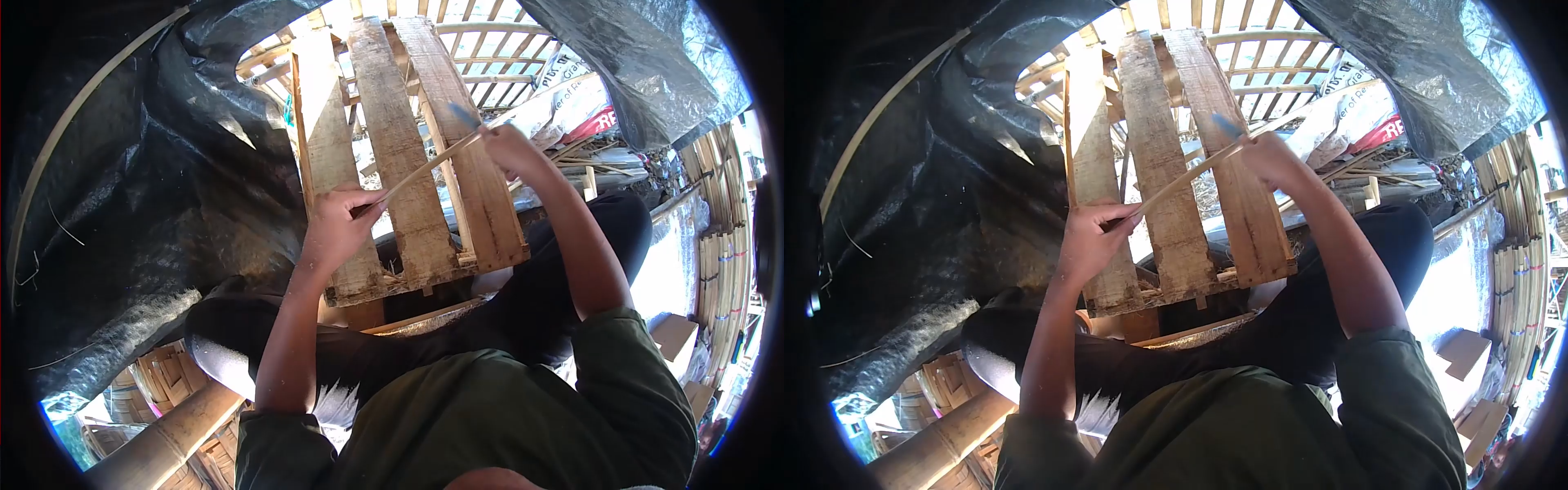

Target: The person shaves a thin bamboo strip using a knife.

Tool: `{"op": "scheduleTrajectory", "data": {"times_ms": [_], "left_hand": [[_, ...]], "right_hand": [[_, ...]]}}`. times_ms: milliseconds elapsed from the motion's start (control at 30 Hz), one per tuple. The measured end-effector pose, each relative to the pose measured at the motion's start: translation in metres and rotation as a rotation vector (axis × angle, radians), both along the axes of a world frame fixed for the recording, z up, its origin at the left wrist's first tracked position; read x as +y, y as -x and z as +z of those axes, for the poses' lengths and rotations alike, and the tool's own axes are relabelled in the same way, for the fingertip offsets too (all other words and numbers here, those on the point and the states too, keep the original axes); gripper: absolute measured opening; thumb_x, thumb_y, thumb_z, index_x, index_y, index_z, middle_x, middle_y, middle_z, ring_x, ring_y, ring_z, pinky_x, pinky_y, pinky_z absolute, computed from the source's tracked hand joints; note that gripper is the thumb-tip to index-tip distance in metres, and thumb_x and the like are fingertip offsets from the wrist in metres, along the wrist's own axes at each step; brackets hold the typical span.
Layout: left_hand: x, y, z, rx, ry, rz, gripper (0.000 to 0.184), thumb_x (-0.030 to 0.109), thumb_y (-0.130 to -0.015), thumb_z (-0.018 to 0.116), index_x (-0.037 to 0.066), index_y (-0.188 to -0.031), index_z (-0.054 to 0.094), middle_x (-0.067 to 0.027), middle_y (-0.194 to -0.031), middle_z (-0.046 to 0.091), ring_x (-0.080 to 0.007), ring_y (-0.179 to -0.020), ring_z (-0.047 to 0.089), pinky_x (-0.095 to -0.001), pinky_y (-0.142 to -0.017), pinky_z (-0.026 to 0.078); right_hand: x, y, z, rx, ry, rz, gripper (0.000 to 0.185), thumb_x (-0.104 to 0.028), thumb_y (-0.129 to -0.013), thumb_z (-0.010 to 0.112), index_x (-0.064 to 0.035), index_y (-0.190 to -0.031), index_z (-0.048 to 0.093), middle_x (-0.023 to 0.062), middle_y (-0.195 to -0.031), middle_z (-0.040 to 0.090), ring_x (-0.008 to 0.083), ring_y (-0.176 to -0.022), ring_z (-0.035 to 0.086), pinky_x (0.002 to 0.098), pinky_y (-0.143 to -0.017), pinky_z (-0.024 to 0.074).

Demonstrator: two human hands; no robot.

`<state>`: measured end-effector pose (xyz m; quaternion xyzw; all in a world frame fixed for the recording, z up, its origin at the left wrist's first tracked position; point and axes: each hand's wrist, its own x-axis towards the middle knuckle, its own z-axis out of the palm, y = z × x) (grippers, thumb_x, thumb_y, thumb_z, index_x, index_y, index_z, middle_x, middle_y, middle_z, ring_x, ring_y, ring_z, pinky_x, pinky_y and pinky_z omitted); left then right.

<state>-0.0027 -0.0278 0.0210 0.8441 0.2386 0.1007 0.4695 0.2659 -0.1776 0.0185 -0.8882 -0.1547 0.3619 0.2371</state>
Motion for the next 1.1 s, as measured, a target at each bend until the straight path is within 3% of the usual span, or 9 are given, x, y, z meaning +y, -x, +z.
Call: {"op": "scheduleTrajectory", "data": {"times_ms": [67,167,400,533,600,833,933,1033,1100], "left_hand": [[-0.003,0.002,-0.004,-0.009,-0.010,0.001,0.020,0.007,-0.087,0.074,0.003,-0.107,0.075,-0.0066,-0.078,0.066,-0.0098,-0.067,0.059,-0.0260,-0.062,0.046],[-0.005,0.002,-0.006,-0.015,-0.010,0.016,0.021,0.008,-0.087,0.074,0.004,-0.108,0.075,-0.0063,-0.076,0.065,-0.0100,-0.066,0.057,-0.0264,-0.061,0.045],[-0.007,0.002,-0.007,-0.035,-0.046,-0.009,0.022,0.007,-0.087,0.073,0.005,-0.109,0.074,-0.0076,-0.076,0.063,-0.0103,-0.065,0.056,-0.0269,-0.059,0.043],[-0.009,0.003,-0.009,-0.055,-0.010,0.012,0.022,0.007,-0.087,0.073,0.005,-0.109,0.075,-0.0077,-0.076,0.064,-0.0116,-0.065,0.056,-0.0273,-0.060,0.044],[-0.010,0.004,-0.009,-0.069,-0.027,0.008,0.022,0.008,-0.087,0.073,0.005,-0.109,0.074,-0.0082,-0.078,0.065,-0.0131,-0.066,0.058,-0.0271,-0.062,0.046],[-0.004,0.005,-0.022,-0.089,-0.086,-0.016,0.021,0.010,-0.089,0.072,0.004,-0.109,0.074,-0.0131,-0.079,0.071,-0.0168,-0.063,0.061,-0.0303,-0.067,0.050],[-0.004,0.005,-0.026,-0.075,-0.001,0.004,0.021,0.012,-0.090,0.071,0.004,-0.109,0.074,-0.0134,-0.080,0.071,-0.0179,-0.064,0.063,-0.0306,-0.093,0.048],[0.001,0.001,-0.025,-0.080,-0.041,-0.030,0.020,0.015,-0.092,0.070,0.005,-0.108,0.074,-0.0110,-0.085,0.073,-0.0192,-0.070,0.068,-0.0414,-0.124,0.008],[0.009,0.001,-0.024,-0.067,-0.018,-0.035,0.020,0.016,-0.091,0.070,0.005,-0.108,0.074,-0.0106,-0.085,0.074,-0.0191,-0.071,0.068,-0.0414,-0.124,0.009]], "right_hand": [[-0.003,0.009,-0.002,-0.055,0.004,-0.042,0.046,-0.030,-0.103,0.043,0.0088,-0.089,0.062,0.0159,-0.065,0.060,0.0280,-0.067,0.066,0.0431,-0.065,0.0526],[0.005,0.051,-0.022,-0.096,-0.130,0.203,0.051,-0.041,-0.105,0.042,0.0027,-0.086,0.059,-0.0021,-0.054,0.042,0.0104,-0.037,0.038,0.0296,-0.033,0.0331],[-0.003,0.042,0.000,-0.054,-0.178,0.019,0.046,-0.034,-0.105,0.044,0.0055,-0.089,0.062,0.0040,-0.054,0.052,0.0135,-0.044,0.051,0.0311,-0.039,0.0407],[0.004,0.061,-0.017,-0.174,-0.170,0.308,0.049,-0.037,-0.105,0.043,0.0063,-0.091,0.062,0.0058,-0.058,0.055,0.0172,-0.043,0.050,0.0359,-0.042,0.0414],[0.000,0.044,0.000,0.042,-0.090,0.056,0.053,-0.038,-0.105,0.043,0.0063,-0.084,0.063,0.0078,-0.055,0.055,0.0198,-0.042,0.052,0.0373,-0.042,0.0426],[0.003,0.075,-0.021,-0.254,-0.072,0.355,0.043,-0.032,-0.104,0.044,0.0058,-0.098,0.064,0.0108,-0.064,0.060,0.0178,-0.052,0.058,0.0352,-0.049,0.0464],[-0.004,0.055,-0.009,-0.141,-0.166,0.256,0.043,-0.032,-0.104,0.042,0.0045,-0.101,0.065,0.0136,-0.065,0.063,0.0212,-0.053,0.061,0.0380,-0.052,0.0489],[-0.007,0.034,0.009,-0.276,0.007,0.093,0.045,-0.030,-0.105,0.039,0.0079,-0.101,0.063,0.0212,-0.071,0.067,0.0317,-0.063,0.068,0.0447,-0.067,0.0547],[-0.002,0.058,-0.001,-0.403,-0.058,0.108,0.046,-0.030,-0.105,0.037,0.0088,-0.097,0.063,0.0230,-0.073,0.068,0.0341,-0.066,0.070,0.0465,-0.074,0.0551]]}}
